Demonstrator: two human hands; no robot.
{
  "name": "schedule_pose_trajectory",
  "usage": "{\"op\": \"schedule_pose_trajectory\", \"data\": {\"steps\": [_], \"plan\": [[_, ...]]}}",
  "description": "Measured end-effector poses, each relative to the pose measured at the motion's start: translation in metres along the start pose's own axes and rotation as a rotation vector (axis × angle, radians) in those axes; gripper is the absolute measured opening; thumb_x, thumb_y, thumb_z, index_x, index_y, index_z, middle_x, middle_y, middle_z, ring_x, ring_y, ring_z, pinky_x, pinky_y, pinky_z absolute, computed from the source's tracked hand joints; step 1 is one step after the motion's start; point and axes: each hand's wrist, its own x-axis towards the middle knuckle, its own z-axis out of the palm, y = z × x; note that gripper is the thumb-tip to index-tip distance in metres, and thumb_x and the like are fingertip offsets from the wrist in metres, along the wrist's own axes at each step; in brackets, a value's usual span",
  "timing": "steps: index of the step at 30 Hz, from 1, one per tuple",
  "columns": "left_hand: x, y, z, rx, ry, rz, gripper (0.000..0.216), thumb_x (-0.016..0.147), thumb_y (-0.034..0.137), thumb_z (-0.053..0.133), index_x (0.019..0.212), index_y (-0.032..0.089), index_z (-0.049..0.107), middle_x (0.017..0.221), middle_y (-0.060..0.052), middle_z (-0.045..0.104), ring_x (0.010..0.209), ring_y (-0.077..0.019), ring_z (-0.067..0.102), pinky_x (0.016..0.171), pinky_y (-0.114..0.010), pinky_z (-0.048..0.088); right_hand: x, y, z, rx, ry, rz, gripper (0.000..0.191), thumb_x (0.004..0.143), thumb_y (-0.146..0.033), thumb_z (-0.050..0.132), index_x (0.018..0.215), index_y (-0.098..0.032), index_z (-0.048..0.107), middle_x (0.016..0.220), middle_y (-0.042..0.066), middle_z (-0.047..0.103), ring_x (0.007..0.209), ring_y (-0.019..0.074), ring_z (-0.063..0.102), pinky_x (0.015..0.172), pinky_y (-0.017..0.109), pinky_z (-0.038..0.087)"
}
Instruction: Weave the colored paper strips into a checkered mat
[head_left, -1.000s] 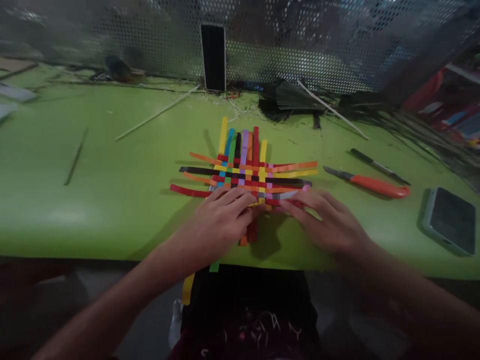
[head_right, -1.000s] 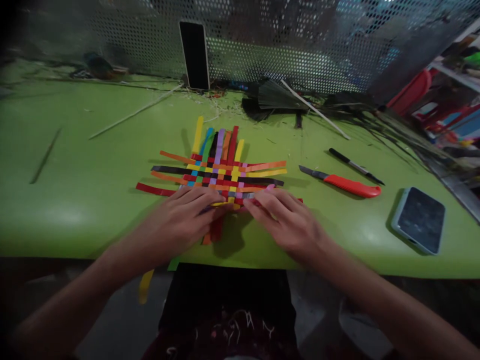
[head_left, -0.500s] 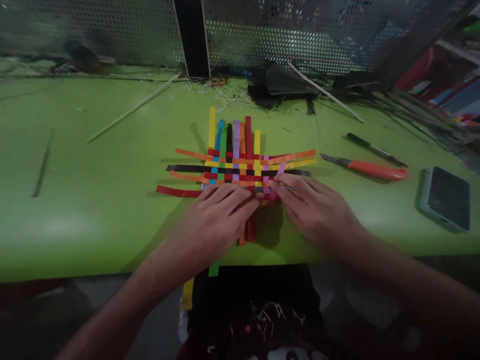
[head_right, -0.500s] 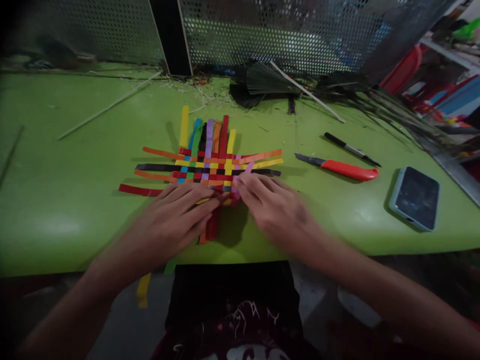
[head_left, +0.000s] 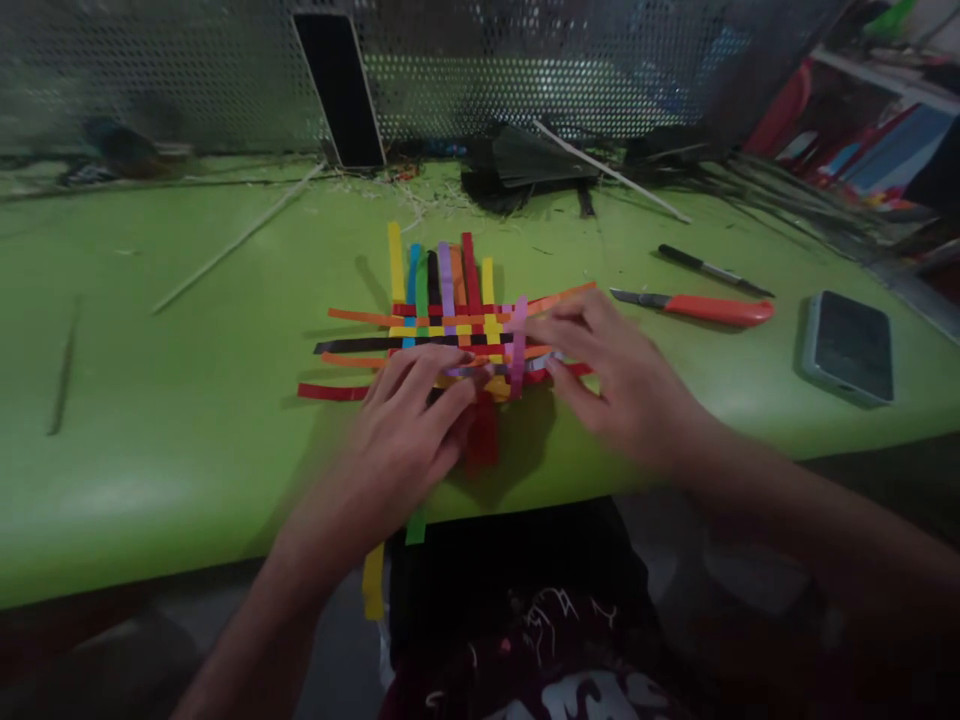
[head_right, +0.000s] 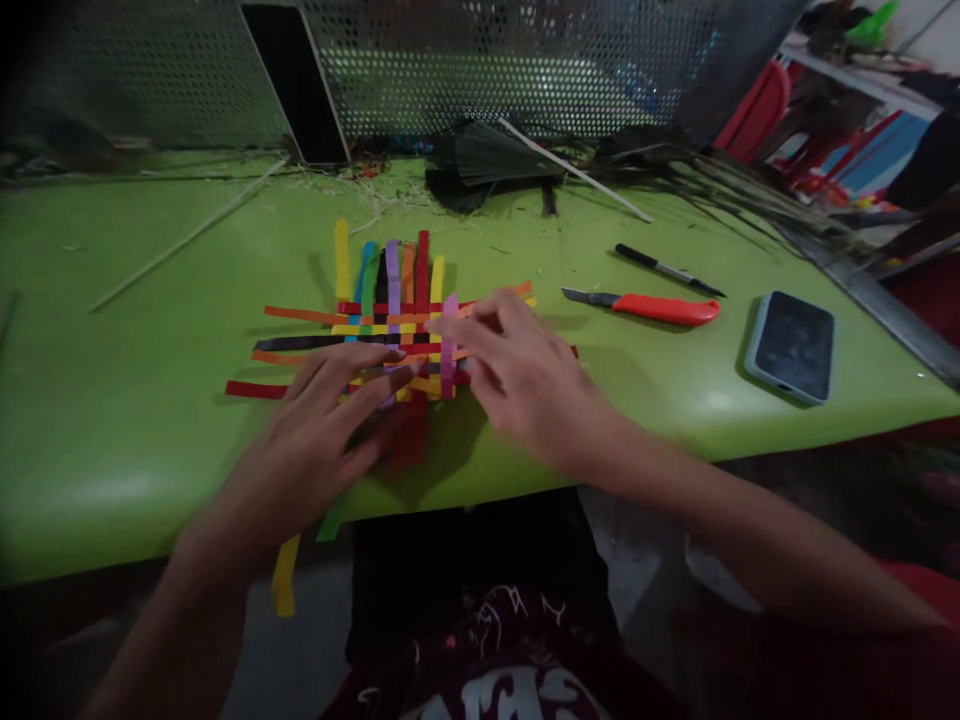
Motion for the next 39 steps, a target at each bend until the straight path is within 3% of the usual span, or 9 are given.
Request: {"op": "schedule_pose_trajectory", "data": {"steps": [5,11,16,20,24,28,31,34,39], "plan": [[-0.002,-0.001,0.003,0.020,-0.032,-0.004,0.015,0.104,0.015,0.053,0.117,0.013,0.060,0.132,-0.018,0.057,0.130,-0.0345,0.052,0.108,-0.055,0.053,0.004,0.001,0.001,0.478,0.002,0.220,0.055,0.097,-0.013,0.049,0.150,-0.023,0.048,0.111,0.007,0.077,0.104,0.0239,0.073,0.093,0.042,0.060],[0.000,-0.001,0.004,0.002,-0.033,-0.020,0.023,0.104,0.015,0.050,0.124,0.016,0.061,0.130,-0.014,0.061,0.128,-0.0321,0.054,0.106,-0.054,0.054,0.002,0.005,0.001,0.587,0.052,0.075,0.026,0.096,-0.014,0.053,0.112,-0.023,0.071,0.106,0.006,0.076,0.102,0.0209,0.073,0.093,0.040,0.059],[0.000,0.001,0.002,-0.028,0.001,-0.029,0.032,0.104,0.014,0.053,0.136,0.016,0.057,0.131,-0.013,0.062,0.127,-0.0302,0.055,0.108,-0.052,0.054,0.014,0.016,0.002,0.504,-0.210,-0.229,0.027,0.095,-0.011,0.055,0.085,-0.025,0.076,0.094,0.004,0.076,0.101,0.0213,0.068,0.098,0.043,0.056],[-0.002,0.002,0.000,-0.054,0.041,-0.097,0.060,0.102,0.015,0.058,0.158,0.021,0.036,0.141,-0.014,0.055,0.133,-0.0301,0.054,0.113,-0.053,0.051,0.035,0.029,0.004,0.668,-0.337,-0.185,0.021,0.089,-0.011,0.062,0.081,-0.021,0.078,0.112,0.007,0.075,0.102,0.0195,0.072,0.096,0.038,0.058],[-0.002,0.001,0.002,-0.120,0.175,-0.154,0.077,0.098,0.016,0.067,0.162,0.028,0.025,0.148,-0.016,0.048,0.138,-0.0321,0.052,0.113,-0.053,0.054,0.062,0.039,0.003,0.833,-0.586,-0.090,0.014,0.088,-0.018,0.069,0.089,-0.025,0.082,0.099,0.001,0.080,0.091,0.0179,0.074,0.082,0.033,0.062],[-0.003,-0.002,0.007,-0.235,0.335,-0.150,0.086,0.095,0.019,0.073,0.162,0.034,0.020,0.147,-0.014,0.050,0.137,-0.0309,0.055,0.103,-0.050,0.061,0.083,0.035,0.001,0.743,-0.588,-0.176,0.008,0.085,-0.028,0.078,0.091,-0.028,0.083,0.105,0.002,0.080,0.091,0.0184,0.074,0.077,0.031,0.061],[-0.006,-0.001,0.006,-0.268,0.425,-0.203,0.062,0.096,0.022,0.074,0.148,0.026,0.040,0.129,-0.010,0.060,0.116,-0.0244,0.067,0.093,-0.045,0.064,0.088,0.027,0.005,0.703,-0.573,-0.169,0.011,0.085,-0.036,0.081,0.086,-0.025,0.081,0.094,0.002,0.079,0.083,0.0183,0.072,0.071,0.032,0.059],[-0.008,0.000,0.001,-0.147,0.407,-0.240,0.017,0.098,0.022,0.071,0.108,0.022,0.058,0.100,-0.003,0.066,0.091,-0.0180,0.069,0.081,-0.035,0.062,0.085,0.020,0.013,0.736,-0.586,-0.128,0.014,0.086,-0.033,0.080,0.082,-0.022,0.073,0.077,-0.001,0.073,0.070,0.0141,0.066,0.064,0.029,0.054],[-0.006,0.001,-0.005,-0.123,0.117,-0.008,0.004,0.103,0.017,0.061,0.102,0.015,0.065,0.103,-0.006,0.070,0.098,-0.0213,0.066,0.089,-0.038,0.057,0.067,0.017,0.019,0.714,-0.440,-0.113,0.011,0.089,-0.028,0.077,0.091,-0.020,0.069,0.088,0.000,0.074,0.074,0.0129,0.065,0.067,0.027,0.053]]}}
